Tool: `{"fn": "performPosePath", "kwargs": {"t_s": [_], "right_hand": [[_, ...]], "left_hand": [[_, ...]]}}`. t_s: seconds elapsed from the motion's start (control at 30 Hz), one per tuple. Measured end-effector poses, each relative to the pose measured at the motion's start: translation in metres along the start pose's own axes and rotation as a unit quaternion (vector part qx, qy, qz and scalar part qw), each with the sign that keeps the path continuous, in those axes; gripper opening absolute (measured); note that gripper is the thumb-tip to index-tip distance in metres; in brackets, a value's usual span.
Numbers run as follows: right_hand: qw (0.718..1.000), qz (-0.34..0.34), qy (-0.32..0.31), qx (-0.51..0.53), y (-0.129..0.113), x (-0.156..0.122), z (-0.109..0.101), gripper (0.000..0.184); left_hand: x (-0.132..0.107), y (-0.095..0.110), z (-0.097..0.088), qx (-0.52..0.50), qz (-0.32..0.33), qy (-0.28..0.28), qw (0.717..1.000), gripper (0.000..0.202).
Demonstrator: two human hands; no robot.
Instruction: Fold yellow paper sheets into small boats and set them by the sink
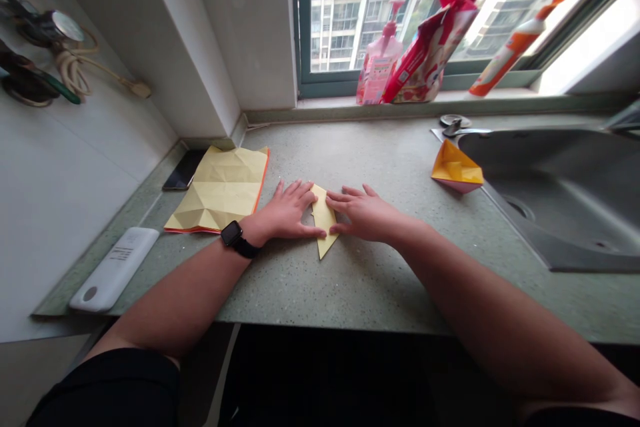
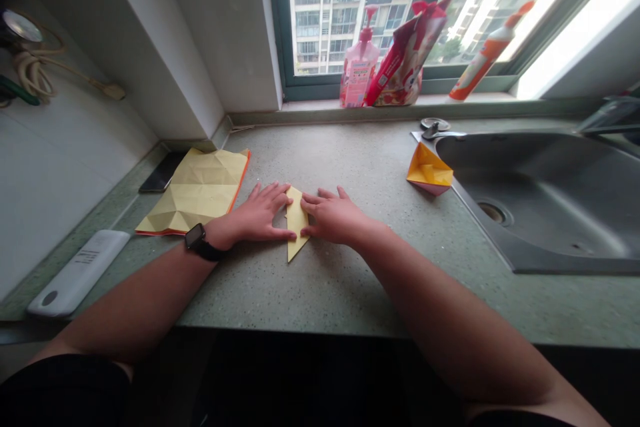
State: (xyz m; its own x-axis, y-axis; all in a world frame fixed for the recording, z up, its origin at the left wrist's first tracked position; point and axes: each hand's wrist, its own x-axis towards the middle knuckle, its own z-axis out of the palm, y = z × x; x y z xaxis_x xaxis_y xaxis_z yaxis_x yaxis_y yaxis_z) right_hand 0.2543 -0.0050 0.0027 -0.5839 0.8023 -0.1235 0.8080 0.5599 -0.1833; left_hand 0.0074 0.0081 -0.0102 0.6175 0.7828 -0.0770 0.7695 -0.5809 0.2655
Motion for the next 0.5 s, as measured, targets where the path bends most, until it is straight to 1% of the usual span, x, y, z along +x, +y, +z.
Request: {"fn": "performPosePath", "kwargs": {"t_s": [0.1, 0.17, 0.27, 0.37, 0.43, 0.5], "right_hand": [[1.000, 0.001, -0.012, 0.002, 0.002, -0.001, 0.000, 0.079], [1.000, 0.000, -0.014, 0.002, 0.002, -0.001, 0.001, 0.084], [1.000, -0.002, -0.012, 0.001, 0.003, -0.001, 0.002, 0.086], [1.000, -0.001, -0.007, 0.000, 0.002, -0.002, 0.002, 0.085], [1.000, -0.002, -0.007, -0.001, 0.002, -0.002, 0.001, 0.086], [1.000, -0.006, -0.007, 0.000, 0.002, -0.002, 0.002, 0.087]], "left_hand": [[0.000, -0.001, -0.001, 0.005, 0.005, -0.014, 1.000, 0.104], [-0.001, -0.001, -0.001, 0.013, 0.002, -0.012, 1.000, 0.107], [-0.005, 0.002, -0.002, 0.032, 0.011, 0.009, 0.999, 0.105], [-0.013, 0.011, -0.004, 0.045, 0.050, 0.035, 0.997, 0.093], [-0.018, 0.017, -0.004, 0.039, 0.070, 0.026, 0.996, 0.089], [-0.021, 0.023, -0.005, 0.031, 0.065, 0.001, 0.997, 0.094]]}}
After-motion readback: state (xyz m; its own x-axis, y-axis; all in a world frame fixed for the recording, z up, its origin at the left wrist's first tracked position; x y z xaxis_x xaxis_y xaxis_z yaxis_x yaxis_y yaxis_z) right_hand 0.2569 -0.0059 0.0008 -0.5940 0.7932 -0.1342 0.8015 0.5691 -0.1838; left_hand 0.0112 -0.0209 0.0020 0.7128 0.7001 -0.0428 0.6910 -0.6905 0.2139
